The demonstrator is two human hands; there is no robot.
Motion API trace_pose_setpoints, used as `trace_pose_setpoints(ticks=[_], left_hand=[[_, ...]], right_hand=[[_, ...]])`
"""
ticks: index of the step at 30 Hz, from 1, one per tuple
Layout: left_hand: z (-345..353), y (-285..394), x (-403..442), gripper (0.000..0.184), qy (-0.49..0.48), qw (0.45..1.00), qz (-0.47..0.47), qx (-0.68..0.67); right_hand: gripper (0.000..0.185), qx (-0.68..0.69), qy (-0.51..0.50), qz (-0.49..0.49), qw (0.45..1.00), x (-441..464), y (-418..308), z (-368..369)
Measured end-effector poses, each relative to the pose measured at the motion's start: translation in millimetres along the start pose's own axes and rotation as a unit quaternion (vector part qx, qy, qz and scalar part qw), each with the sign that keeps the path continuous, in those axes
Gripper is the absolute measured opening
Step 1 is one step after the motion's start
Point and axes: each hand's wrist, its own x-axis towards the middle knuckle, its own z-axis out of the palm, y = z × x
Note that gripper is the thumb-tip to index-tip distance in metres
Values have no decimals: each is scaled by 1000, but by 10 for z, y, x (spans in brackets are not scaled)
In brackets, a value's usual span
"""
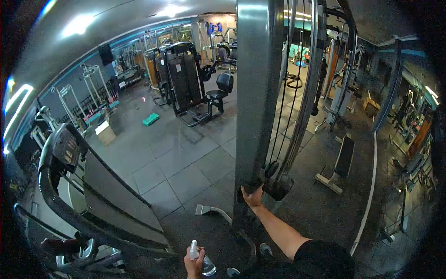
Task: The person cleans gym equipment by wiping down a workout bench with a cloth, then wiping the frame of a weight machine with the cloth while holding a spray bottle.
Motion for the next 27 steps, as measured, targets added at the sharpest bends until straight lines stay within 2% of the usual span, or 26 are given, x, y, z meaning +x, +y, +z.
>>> trace_pose_setpoints(ticks=[2,3,5,6,8,10,12,16,20,21,22,23,24,25,26,27], left_hand=[[-18,67,-67,19,8,1000,-15,21],[-12,145,-114,15,18,999,-25,43],[-20,62,-166,15,19,1000,-13,-3],[-12,116,-160,14,22,1000,-22,0],[29,224,-174,13,27,999,-11,-34],[107,327,-138,13,32,999,-6,-38],[107,400,-167,12,32,999,-10,-35],[250,395,-20,11,59,997,3,-51],[409,449,7,9,110,987,20,-115],[430,516,9,8,130,984,42,-117],[437,628,1,8,122,988,21,-94],[477,576,-9,8,126,987,18,-93],[537,473,34,8,143,984,28,-100],[563,390,92,9,158,981,38,-105],[599,360,146,9,160,981,43,-103],[638,339,190,10,167,981,42,-91]], right_hand=[[71,-65,-5,-58,996,-46,54,16],[71,-68,-10,-58,996,-17,59,-22],[65,10,-70,-18,997,97,51,-74],[65,10,-69,-21,997,243,-59,-108],[55,83,-11,81,993,519,-345,-219],[62,65,-31,29,997,1120,-613,-385],[61,56,44,17,997,1838,-1151,-618],[66,65,90,1,994,2775,-1707,-935],[80,30,74,-53,995,3707,-2003,-1249],[92,9,25,-10,1000,4021,-2183,-1408],[94,-14,36,-63,997,4360,-2267,-1464],[94,-51,105,-126,985,4706,-2298,-1448],[87,-83,82,-118,986,5010,-2373,-1509],[96,-61,3,-8,998,5147,-2862,-1791],[91,-65,191,-146,968,5510,-2690,-1577],[99,0,83,-148,986,5694,-2859,-1806]])
